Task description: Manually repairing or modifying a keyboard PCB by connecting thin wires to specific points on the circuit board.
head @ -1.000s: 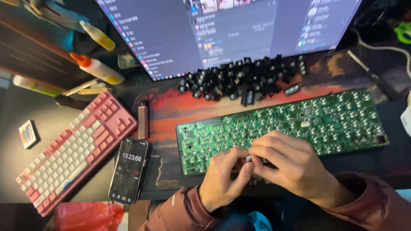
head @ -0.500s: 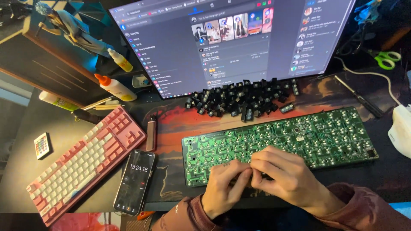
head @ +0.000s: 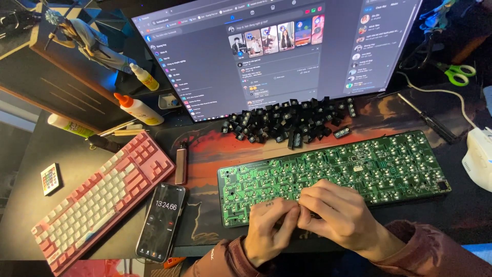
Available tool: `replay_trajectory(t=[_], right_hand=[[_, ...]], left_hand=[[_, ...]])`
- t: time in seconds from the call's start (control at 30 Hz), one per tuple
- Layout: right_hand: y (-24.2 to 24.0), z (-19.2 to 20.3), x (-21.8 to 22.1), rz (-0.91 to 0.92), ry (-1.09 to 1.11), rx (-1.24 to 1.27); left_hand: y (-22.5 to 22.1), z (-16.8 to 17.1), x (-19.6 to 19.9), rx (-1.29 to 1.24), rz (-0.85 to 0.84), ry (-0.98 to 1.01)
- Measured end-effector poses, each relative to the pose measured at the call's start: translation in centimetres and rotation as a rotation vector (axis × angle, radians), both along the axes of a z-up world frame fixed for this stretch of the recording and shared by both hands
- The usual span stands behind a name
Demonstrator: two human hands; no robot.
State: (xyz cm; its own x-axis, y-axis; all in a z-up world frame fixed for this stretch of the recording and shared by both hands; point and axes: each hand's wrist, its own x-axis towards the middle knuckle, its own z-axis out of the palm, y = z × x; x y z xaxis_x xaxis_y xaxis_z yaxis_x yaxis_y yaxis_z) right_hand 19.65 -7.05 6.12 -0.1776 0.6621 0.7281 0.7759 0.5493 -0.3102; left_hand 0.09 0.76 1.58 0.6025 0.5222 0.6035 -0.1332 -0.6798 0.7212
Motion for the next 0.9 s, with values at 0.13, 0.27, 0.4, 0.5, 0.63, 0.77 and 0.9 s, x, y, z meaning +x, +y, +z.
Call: replay_trajectory(t=[0.13, 0.27, 0.4, 0.5, 0.63, 0.77, 0.9], right_hand=[[-0.1, 0.0, 0.1, 0.005, 0.01, -0.006], [-0.2, -0.3, 0.1, 0.008, 0.033, -0.003], [-0.1, 0.1, 0.0, -0.022, 0.045, 0.002], [-0.2, 0.2, 0.4, 0.017, 0.036, -0.044], [-0.7, -0.5, 1.1, 0.082, 0.035, -0.059], [-0.7, 0.0, 1.0, 0.106, 0.026, -0.074], [-0.9, 0.0, 1.0, 0.084, 0.066, -0.087]], left_hand=[[-0.2, 0.2, -0.1, -0.015, 0.008, 0.011], [-0.2, 0.2, -0.2, -0.01, -0.002, 0.013], [-0.4, 0.2, -0.2, -0.019, 0.002, 0.01], [-0.4, -0.1, -0.3, -0.045, -0.011, 0.024], [-0.1, -1.3, -0.6, -0.084, 0.003, 0.069], [0.1, -1.2, -0.5, -0.108, 0.012, 0.066], [0.0, -1.1, -0.6, -0.127, 0.017, 0.052]])
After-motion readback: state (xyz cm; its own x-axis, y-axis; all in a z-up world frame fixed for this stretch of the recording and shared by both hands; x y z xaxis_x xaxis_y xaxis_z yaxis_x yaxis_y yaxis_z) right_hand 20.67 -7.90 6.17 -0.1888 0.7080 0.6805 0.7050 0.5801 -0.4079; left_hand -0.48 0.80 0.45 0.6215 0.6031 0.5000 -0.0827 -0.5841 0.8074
